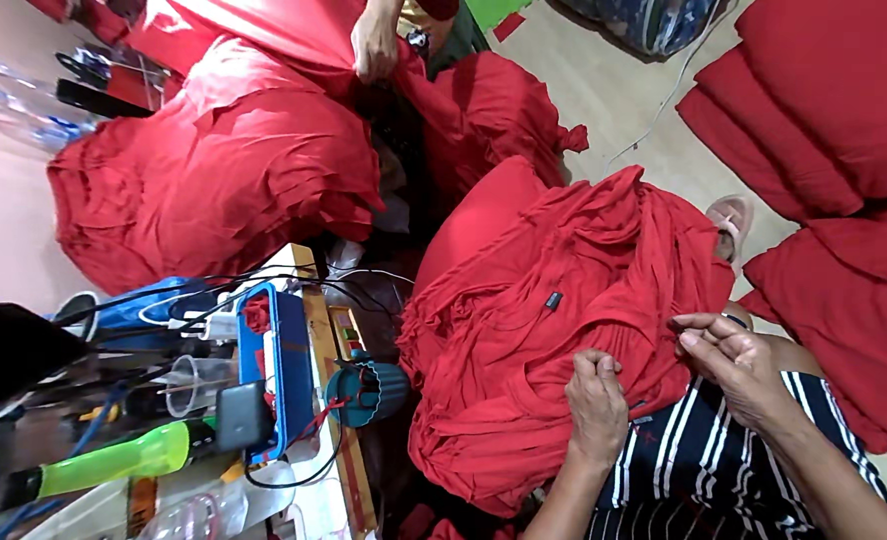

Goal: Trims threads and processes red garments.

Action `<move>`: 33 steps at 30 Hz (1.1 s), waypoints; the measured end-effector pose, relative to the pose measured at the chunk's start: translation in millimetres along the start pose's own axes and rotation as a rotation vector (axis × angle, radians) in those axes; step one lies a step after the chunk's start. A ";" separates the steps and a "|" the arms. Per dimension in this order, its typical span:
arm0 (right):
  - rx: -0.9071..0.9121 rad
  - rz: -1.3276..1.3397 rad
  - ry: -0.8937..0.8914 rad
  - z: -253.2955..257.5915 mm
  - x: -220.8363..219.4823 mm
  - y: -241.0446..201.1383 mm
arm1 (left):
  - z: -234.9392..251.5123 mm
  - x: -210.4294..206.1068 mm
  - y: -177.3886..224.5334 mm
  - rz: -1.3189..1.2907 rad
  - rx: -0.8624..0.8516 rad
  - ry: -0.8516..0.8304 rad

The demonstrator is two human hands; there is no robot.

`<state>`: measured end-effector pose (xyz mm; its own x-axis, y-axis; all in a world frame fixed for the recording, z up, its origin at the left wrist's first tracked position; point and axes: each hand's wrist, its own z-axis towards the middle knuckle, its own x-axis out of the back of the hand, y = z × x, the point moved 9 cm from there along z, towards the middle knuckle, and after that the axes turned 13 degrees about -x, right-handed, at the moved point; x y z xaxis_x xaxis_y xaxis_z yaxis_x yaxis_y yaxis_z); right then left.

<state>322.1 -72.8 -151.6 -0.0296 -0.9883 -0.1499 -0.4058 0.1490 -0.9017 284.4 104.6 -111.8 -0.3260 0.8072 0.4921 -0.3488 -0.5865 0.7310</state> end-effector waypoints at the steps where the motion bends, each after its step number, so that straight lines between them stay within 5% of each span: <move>1: 0.003 0.019 0.004 0.1 0.6 -0.6 | -0.6 -0.7 1.1 0.025 -0.021 -0.006; 19: 0.045 -0.140 0.128 13.6 12.8 28.1 | -2.9 0.8 4.0 -0.030 -0.099 0.018; 29: 0.046 -0.120 0.125 13.8 12.6 26.8 | 8.5 32.7 19.8 -0.383 -0.105 0.011; 33: 0.032 -0.135 0.123 14.9 13.5 27.9 | 20.6 58.6 52.0 -0.482 -0.201 -0.292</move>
<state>323.9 -81.4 -184.9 -0.0890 -0.9958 0.0217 -0.3840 0.0142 -0.9232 265.3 122.8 -35.2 0.1549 0.9537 0.2577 -0.5666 -0.1279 0.8140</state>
